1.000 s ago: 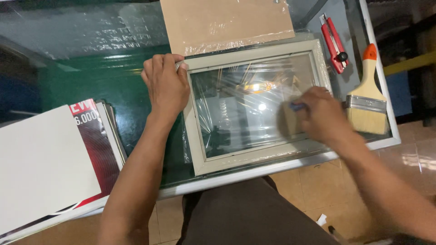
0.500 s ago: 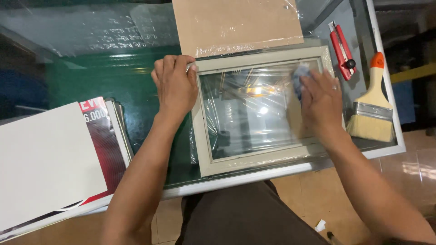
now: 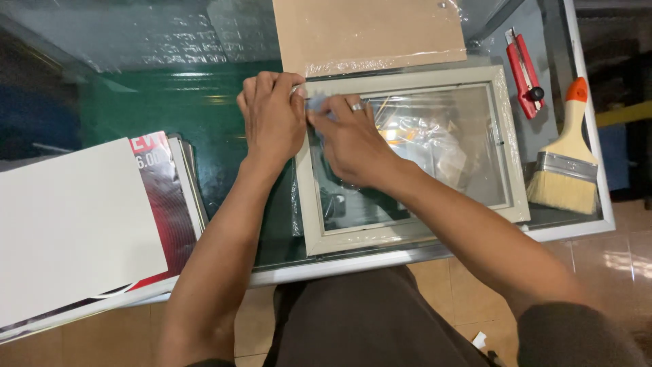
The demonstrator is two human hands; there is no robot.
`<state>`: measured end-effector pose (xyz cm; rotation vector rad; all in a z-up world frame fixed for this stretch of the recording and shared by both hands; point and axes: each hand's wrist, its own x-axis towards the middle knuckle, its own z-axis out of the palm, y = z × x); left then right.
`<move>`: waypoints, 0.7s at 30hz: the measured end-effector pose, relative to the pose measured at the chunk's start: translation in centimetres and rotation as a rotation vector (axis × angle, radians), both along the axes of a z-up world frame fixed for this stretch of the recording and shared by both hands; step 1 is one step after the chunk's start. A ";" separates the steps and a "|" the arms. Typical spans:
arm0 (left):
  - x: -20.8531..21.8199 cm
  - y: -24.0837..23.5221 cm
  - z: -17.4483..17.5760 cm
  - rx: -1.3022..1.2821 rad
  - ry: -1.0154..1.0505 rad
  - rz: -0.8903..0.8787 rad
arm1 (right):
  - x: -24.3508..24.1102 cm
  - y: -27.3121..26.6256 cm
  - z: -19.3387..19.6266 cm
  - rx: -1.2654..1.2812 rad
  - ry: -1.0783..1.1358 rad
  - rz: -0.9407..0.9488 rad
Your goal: Cleaning the glass of a picture frame and then assembling the backing board.
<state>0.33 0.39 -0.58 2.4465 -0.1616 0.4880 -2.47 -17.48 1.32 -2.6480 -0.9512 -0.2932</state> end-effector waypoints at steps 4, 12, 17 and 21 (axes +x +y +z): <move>0.0 -0.3 0.3 0.003 -0.015 0.016 | -6.4 -1.7 3.4 -0.038 0.152 0.150; -0.2 -0.2 0.5 -0.001 0.022 0.011 | -5.4 -3.4 5.3 0.318 0.430 0.252; -0.2 -0.1 0.8 0.007 0.015 0.004 | -1.6 1.7 1.3 0.127 0.051 -0.109; -0.1 -0.2 0.5 0.018 0.000 0.008 | -1.0 1.2 1.6 -0.037 -0.006 -0.265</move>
